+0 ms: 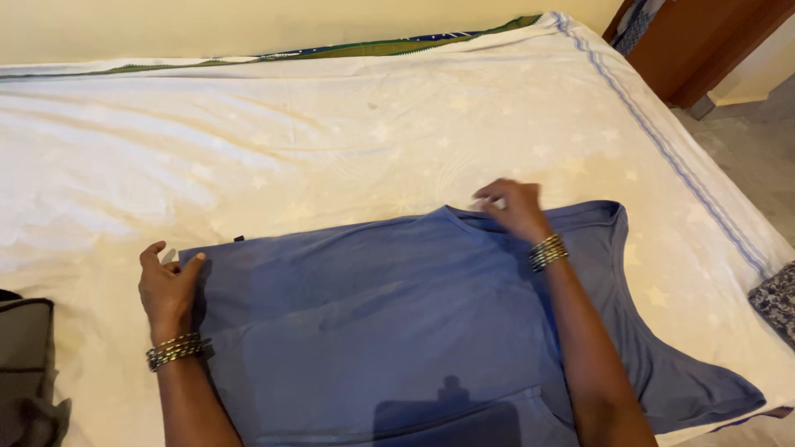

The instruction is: The person folds a blue tank top by smoothing the fabric, folding the sides inward, and then rolling or folding the garment into a compact rectangular shape.

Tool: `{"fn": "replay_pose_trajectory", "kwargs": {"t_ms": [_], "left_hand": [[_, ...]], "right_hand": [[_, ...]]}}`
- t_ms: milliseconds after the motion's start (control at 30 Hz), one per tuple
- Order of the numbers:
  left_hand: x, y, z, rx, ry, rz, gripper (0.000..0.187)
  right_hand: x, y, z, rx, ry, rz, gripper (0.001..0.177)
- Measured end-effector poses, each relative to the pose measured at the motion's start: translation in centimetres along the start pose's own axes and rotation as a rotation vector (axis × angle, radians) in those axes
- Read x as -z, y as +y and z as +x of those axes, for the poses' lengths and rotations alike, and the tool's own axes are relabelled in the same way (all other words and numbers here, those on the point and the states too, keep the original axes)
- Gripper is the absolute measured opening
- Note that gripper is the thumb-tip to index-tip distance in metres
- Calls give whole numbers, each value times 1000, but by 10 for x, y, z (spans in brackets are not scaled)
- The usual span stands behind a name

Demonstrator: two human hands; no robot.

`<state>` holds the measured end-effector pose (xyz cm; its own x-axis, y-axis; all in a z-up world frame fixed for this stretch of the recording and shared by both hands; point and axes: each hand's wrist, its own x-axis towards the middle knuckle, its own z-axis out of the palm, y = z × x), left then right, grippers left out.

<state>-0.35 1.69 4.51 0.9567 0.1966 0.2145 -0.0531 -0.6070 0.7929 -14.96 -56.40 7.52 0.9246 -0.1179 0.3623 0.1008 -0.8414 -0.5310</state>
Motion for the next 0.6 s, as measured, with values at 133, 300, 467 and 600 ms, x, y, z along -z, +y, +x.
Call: {"fn": "replay_pose_trajectory", "kwargs": {"t_ms": [133,300,467,600], "left_hand": [[19,-1,3,158,-198,-298,71],[15,-18,6,176,-190,-223,60],[6,-33,12,136,-26,40,25],[-6,-32,9,136,139,175,12]], "right_hand": [[-22,-42,0,-67,0,-187,18],[-41,-45,-1,-215,-89,-217,31],[-66,-21,-5,-231,67,104,22],[-71,-1,-5,-313,148,320,19]]}}
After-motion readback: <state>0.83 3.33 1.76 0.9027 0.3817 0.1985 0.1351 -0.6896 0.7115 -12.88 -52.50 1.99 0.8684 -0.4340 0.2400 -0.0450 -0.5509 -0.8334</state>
